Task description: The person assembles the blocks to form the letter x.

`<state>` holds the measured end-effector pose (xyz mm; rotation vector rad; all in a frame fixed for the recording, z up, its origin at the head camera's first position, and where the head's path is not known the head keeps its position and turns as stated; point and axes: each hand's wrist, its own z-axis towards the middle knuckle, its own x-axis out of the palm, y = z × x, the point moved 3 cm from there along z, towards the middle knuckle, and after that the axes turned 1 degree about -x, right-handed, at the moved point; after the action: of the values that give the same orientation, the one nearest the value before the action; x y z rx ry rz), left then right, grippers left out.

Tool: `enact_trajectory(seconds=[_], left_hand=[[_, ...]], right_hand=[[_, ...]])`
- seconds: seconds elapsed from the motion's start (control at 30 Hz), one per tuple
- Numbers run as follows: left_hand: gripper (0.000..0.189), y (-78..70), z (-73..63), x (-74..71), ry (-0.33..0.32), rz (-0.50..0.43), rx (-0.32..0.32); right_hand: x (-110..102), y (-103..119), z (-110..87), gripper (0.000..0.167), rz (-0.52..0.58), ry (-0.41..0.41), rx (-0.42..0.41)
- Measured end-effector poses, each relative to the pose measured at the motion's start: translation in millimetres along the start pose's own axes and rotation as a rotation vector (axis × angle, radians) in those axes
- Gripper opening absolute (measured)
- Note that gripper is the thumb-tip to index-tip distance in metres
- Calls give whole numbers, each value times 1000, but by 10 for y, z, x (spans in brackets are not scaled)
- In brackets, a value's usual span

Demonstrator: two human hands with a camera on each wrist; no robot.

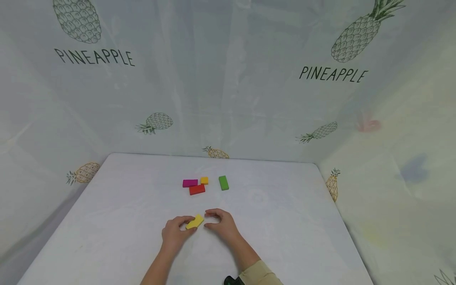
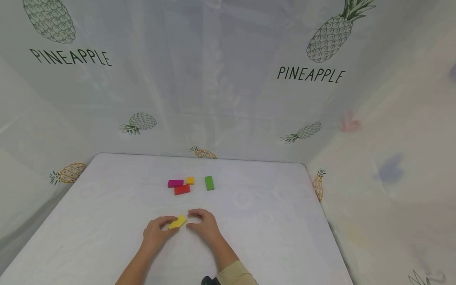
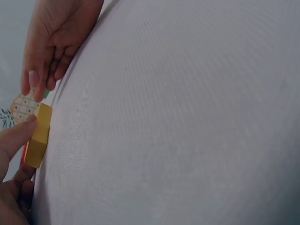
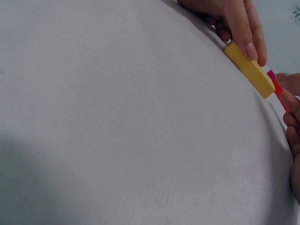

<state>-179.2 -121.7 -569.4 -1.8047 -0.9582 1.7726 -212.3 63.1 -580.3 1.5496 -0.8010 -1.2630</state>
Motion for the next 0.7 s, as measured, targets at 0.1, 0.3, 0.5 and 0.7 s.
enact_trajectory(seconds=[0.1,0.3,0.5,0.7], left_hand=[[34,-7,8,10,0,11,-1],[34,-30,4,17,4,18,6],[34,-4,9,37,-5,32,13],[35,18,5,42,-4,43,9]], right_hand=[[-14,12,2,36,4,-4,-1],[-60,46,34,36,59,-12,14],[-108,176,110,35,114,2,-3],[-147,291,210,35,92,24,-24]])
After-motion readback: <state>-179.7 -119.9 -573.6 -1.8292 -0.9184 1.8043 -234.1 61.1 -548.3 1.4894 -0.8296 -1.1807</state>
